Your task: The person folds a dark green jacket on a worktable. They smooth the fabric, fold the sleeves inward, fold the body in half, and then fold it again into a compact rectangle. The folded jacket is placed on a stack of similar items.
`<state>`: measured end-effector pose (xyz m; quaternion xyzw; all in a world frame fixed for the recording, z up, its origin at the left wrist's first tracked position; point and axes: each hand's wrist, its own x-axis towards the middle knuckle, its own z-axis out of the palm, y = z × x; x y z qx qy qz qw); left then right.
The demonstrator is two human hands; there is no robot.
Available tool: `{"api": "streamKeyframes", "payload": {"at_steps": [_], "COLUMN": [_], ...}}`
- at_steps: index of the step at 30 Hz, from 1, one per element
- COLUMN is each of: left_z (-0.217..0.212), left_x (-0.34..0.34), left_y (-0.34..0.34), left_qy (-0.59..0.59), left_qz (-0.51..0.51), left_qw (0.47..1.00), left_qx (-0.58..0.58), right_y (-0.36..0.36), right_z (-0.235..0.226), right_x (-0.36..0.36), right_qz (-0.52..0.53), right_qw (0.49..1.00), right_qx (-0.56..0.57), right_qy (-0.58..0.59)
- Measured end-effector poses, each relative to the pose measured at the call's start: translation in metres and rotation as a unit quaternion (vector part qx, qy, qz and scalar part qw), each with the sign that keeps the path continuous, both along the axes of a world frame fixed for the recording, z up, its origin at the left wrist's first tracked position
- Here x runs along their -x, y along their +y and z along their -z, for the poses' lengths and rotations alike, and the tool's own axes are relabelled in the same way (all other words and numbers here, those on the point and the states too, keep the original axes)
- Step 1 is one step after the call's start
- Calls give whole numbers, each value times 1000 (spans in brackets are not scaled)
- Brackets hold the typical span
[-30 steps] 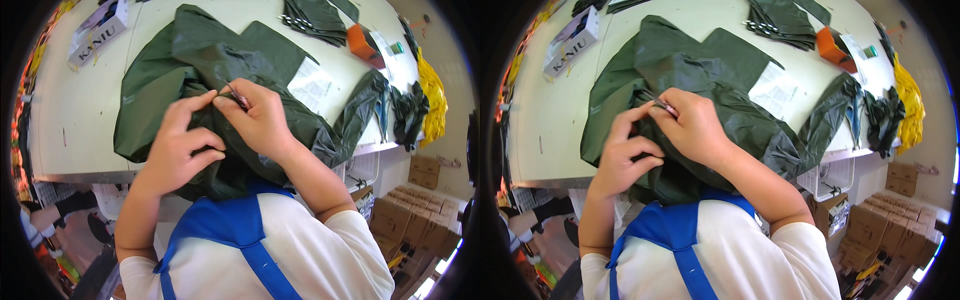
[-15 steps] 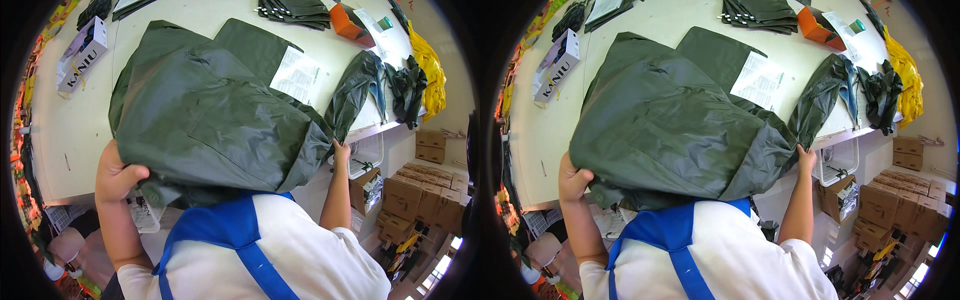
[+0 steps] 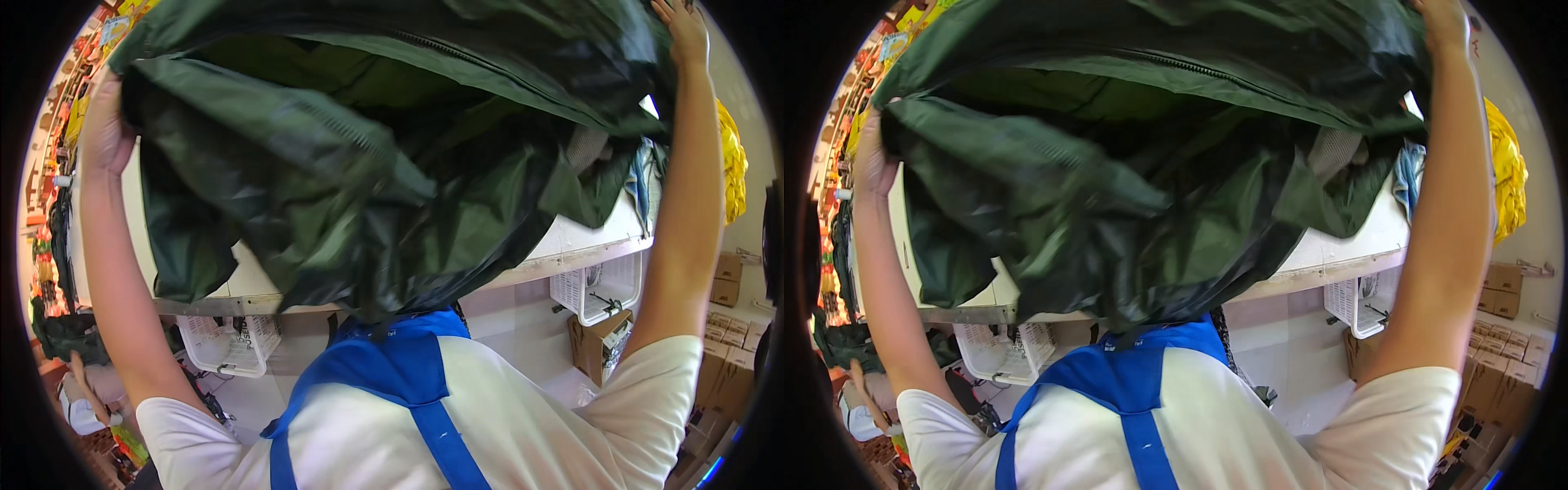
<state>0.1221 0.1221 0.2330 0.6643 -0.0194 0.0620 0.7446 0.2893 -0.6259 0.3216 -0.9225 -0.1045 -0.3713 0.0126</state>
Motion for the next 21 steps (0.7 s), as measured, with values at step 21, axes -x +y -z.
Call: {"api": "streamKeyframes", "payload": {"at_steps": [21], "left_z": [129], "left_x": [92], "left_y": [75], "left_qy": [190], "left_qz": [-82], "left_qw": [977], "left_qx": [-46], "right_y": [50], "right_z": [205], "right_x": [234], "right_qz": [-73], "right_qw": [926], "right_qx": [-301], "right_qy": [215]}}
